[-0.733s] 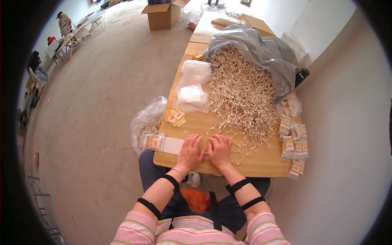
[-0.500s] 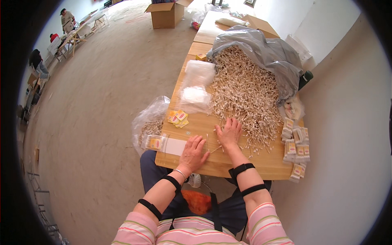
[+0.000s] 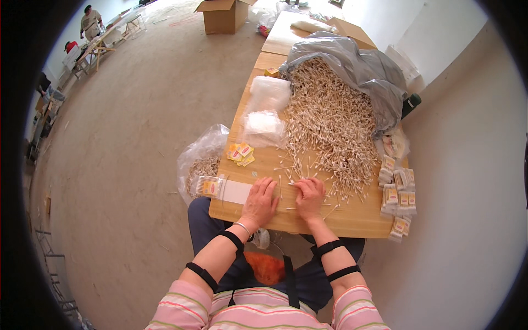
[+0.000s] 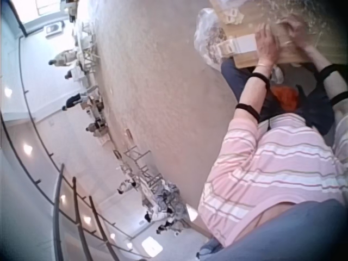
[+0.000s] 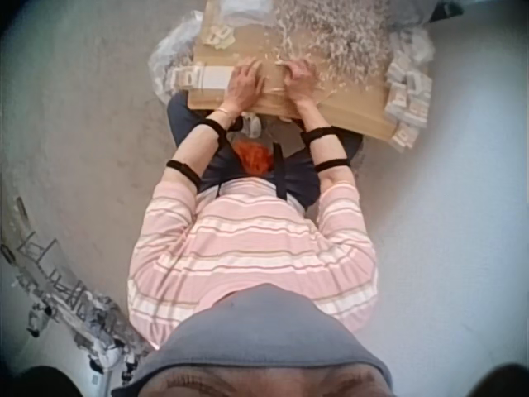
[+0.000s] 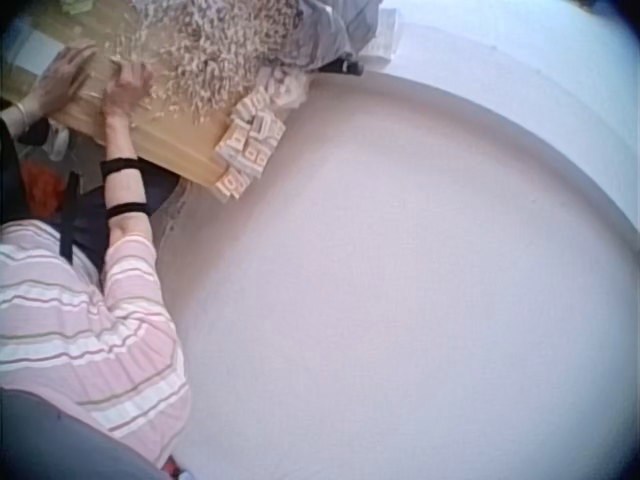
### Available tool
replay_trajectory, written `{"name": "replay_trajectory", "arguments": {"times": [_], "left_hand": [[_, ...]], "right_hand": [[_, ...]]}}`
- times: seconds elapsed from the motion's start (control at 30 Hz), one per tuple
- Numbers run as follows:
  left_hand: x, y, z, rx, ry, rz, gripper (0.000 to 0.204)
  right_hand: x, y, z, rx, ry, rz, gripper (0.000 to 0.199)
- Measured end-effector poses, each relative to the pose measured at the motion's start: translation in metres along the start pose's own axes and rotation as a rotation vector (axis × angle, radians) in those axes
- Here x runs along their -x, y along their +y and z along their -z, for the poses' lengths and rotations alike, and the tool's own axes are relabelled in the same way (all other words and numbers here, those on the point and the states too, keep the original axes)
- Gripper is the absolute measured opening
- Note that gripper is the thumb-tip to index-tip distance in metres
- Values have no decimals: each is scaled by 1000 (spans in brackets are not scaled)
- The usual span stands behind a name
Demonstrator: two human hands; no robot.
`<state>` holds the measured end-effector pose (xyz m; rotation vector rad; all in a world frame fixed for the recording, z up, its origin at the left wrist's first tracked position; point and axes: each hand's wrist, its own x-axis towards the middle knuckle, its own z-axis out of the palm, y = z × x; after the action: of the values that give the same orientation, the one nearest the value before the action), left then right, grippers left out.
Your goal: Counting and packaging cotton swabs into plastic bags.
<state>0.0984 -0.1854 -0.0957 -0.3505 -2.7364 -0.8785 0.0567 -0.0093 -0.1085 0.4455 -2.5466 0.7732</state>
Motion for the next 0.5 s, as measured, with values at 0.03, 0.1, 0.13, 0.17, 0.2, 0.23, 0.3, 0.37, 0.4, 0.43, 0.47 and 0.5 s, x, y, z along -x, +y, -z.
{"name": "replay_trajectory", "arguments": {"times": [0.03,0.1,0.13,0.17,0.2,0.23,0.3,0.37,0.4,0.43,0.47,0.5], "left_hand": [[-1,1,0,-8,8,-4,46],[-2,2,-1,-14,16,-11,46],[-2,2,-1,-14,16,-17,45],[-2,2,-2,-14,16,-24,45],[-2,3,-4,-12,15,-27,45],[-2,2,-3,-2,15,-15,45],[0,-1,-4,5,12,-1,45],[-1,-3,-3,-42,22,-41,44],[-3,-5,-4,-41,19,-41,44],[-13,-1,0,-70,20,-106,46],[-22,0,4,-105,21,-166,47],[-31,0,4,-105,18,-167,47]], "right_hand": [[0,7,5,25,20,-48,16],[2,17,12,115,69,-138,17],[2,18,16,118,71,-139,17],[3,19,20,164,87,-151,19],[3,19,23,211,103,-162,22],[5,13,27,208,101,-162,22],[12,0,35,150,-34,-72,37],[15,-14,48,163,-91,-12,47],[17,-17,51,172,-149,51,56],[18,-14,53,180,-146,46,56],[20,-9,52,212,-139,26,57],[22,-4,50,244,-133,8,57]]}}
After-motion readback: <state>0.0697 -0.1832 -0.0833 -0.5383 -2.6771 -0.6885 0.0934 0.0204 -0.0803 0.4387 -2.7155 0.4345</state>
